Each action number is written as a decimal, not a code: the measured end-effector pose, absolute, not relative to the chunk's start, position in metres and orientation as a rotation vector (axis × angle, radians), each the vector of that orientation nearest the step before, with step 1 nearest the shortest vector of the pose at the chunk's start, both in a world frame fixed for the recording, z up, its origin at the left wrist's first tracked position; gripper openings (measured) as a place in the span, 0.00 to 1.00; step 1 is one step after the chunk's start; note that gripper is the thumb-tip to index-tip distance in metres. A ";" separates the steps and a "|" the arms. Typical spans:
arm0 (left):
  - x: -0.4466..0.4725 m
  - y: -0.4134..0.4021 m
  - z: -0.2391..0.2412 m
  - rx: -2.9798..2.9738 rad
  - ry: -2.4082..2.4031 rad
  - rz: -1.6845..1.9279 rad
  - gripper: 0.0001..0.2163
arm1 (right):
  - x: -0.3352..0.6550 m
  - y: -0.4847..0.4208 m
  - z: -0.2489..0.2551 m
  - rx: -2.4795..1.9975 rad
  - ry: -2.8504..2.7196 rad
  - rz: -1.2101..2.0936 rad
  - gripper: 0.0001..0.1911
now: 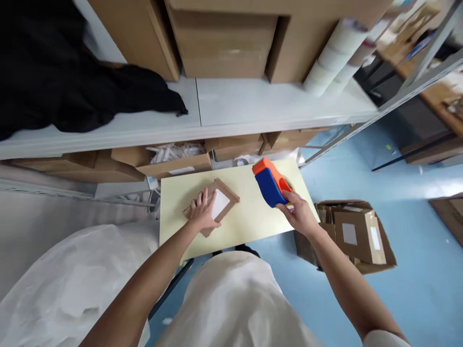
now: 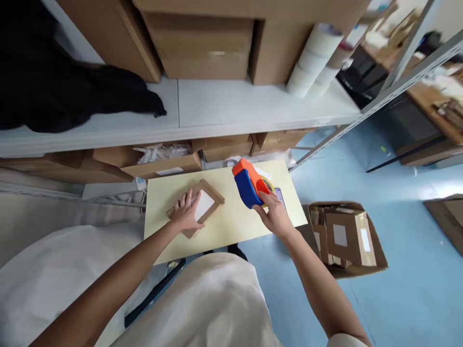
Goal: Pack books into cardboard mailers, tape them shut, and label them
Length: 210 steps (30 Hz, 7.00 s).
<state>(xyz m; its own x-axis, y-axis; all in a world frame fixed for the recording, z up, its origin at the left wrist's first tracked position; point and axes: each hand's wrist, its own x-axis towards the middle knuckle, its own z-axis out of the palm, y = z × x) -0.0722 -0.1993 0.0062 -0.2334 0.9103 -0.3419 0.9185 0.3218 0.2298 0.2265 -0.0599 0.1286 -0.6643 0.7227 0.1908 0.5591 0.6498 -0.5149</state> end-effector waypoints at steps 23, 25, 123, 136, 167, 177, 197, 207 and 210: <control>-0.064 -0.302 -0.037 0.577 2.272 0.757 0.51 | 0.086 0.134 0.205 -0.866 -2.407 0.012 0.33; -0.061 -0.312 -0.041 0.576 2.210 0.788 0.54 | 0.113 0.096 0.171 -0.805 -2.341 0.143 0.34; 0.024 0.039 -0.001 0.930 2.026 0.696 0.21 | 0.214 0.087 -0.037 -0.891 -2.599 0.841 0.22; 0.022 0.033 0.072 1.912 2.067 0.311 0.22 | 0.202 0.136 -0.002 -0.612 -2.524 1.230 0.16; 0.015 0.054 0.039 1.769 1.920 0.100 0.13 | 0.215 0.147 -0.010 -0.541 -2.571 1.261 0.10; 0.005 0.057 0.038 1.819 2.039 0.072 0.14 | 0.216 0.158 -0.040 -0.593 -2.799 1.038 0.11; 0.021 -0.103 0.104 0.958 1.689 1.134 0.16 | 0.197 0.009 0.082 -0.949 -1.605 1.807 0.20; 0.059 -0.187 0.109 0.470 1.481 1.621 0.15 | 0.186 -0.093 0.138 -0.558 -2.340 0.607 0.11; 0.067 -0.201 0.122 0.344 1.202 1.711 0.16 | 0.179 -0.116 0.144 -0.434 -2.440 0.568 0.11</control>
<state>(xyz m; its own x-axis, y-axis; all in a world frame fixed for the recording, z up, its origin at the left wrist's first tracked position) 0.0670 -0.2008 0.1219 -0.4810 0.8292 -0.2847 -0.5488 -0.0316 0.8354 0.1794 -0.1164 0.1442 -0.7730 0.4249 0.4711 0.1731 0.8556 -0.4878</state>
